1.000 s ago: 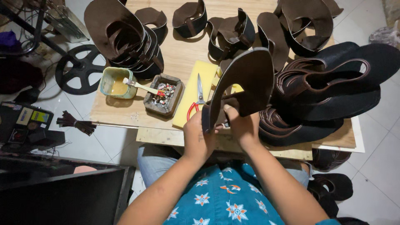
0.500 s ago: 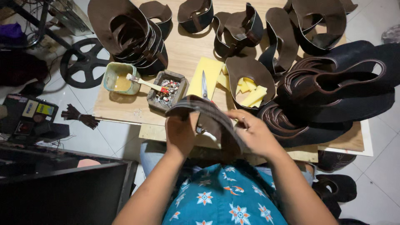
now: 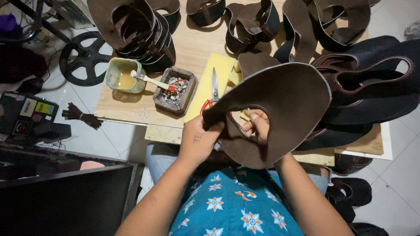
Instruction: The person assembles a brown sandal by inserting a yellow foam insole into the upper and pressing the edges to secure it. They then use a small metal tool to tuck and smooth the upper around the foam insole, repeating the process on multiple units.
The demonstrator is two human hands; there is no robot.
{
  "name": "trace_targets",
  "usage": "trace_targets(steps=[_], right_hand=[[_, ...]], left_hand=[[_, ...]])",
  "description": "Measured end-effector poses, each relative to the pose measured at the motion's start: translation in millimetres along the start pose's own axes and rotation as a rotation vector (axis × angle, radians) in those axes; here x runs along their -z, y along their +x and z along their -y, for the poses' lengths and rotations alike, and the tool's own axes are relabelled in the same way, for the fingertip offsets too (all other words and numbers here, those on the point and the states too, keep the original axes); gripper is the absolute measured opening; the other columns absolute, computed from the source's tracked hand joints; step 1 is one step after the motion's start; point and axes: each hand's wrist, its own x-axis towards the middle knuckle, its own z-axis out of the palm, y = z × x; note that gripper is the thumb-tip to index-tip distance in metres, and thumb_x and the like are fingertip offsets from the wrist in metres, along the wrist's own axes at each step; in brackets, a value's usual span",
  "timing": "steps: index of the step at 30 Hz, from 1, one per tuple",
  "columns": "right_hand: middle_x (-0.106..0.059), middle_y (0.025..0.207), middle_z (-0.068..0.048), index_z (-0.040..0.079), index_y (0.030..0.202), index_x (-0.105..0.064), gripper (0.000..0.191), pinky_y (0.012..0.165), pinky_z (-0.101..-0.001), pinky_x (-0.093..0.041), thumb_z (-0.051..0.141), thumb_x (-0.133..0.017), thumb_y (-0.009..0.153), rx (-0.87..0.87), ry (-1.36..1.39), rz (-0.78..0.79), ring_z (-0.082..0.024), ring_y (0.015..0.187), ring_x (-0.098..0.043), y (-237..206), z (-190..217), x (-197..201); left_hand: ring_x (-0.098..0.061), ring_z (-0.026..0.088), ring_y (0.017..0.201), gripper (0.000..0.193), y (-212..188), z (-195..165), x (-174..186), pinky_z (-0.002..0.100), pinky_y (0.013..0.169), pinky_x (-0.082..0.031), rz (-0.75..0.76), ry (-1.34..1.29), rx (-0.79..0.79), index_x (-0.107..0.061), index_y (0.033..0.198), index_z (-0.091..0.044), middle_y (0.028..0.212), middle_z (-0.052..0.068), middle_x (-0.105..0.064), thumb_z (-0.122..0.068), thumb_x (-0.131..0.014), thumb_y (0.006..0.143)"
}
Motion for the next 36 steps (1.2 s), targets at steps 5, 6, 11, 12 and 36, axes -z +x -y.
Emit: trace_targets(steps=[5,6,11,12,36], right_hand=[[-0.066,0.107,-0.016,-0.004,0.12,-0.067,0.033,0.079,-0.0335,-0.047,0.019,-0.066,0.095,0.159,-0.349,0.029,-0.02,0.091,-0.058,-11.0,8.5,5.7],[-0.064,0.119,-0.017,-0.005,0.125,-0.063,0.04,0.09,-0.0331,-0.045,0.012,-0.068,0.089,0.401,-0.471,0.066,-0.021,0.106,-0.057,-20.7,16.5,6.3],[-0.068,0.127,-0.008,0.004,0.132,-0.055,0.055,0.103,-0.0308,-0.049,-0.002,-0.076,0.081,0.347,-0.184,0.279,-0.017,0.12,-0.063,-61.9,54.8,2.3],[-0.067,0.129,-0.008,0.002,0.123,-0.061,0.043,0.102,-0.0318,-0.051,-0.002,-0.075,0.082,0.383,-0.121,0.302,-0.018,0.12,-0.063,-65.8,60.3,2.8],[-0.064,0.101,-0.005,-0.002,0.106,-0.07,0.022,0.075,-0.0269,-0.049,0.008,-0.075,0.087,0.321,-0.102,0.418,-0.012,0.089,-0.061,-93.1,122.9,-6.7]], left_hand=[[-0.064,0.008,0.085,0.021,-0.6,1.0,-0.3,0.026,0.077,-0.053,0.037,-0.205,0.091,-0.072,0.105,0.002,0.095,0.003,-0.073,-0.009,-0.064,0.09],[-0.064,0.008,0.086,0.02,-0.8,-0.6,-0.7,0.026,0.077,-0.053,0.03,-0.208,0.096,-0.072,0.104,0.002,0.096,0.003,-0.073,-0.009,-0.064,0.088],[-0.063,0.012,0.072,0.032,-4.1,-22.6,-3.4,0.028,0.061,-0.051,0.062,-0.444,0.399,-0.059,0.12,0.004,0.086,0.004,-0.07,-0.017,-0.061,0.095],[-0.065,0.009,0.075,0.038,-5.0,-29.1,-5.1,0.026,0.063,-0.053,0.06,-0.574,0.41,-0.054,0.127,0.0,0.089,0.001,-0.071,-0.02,-0.058,0.095],[-0.064,0.025,0.115,0.044,-33.8,-51.4,-5.7,0.043,0.107,-0.05,0.258,-1.09,0.243,-0.054,0.136,0.0,0.126,0.012,-0.066,-0.015,-0.072,0.099]])
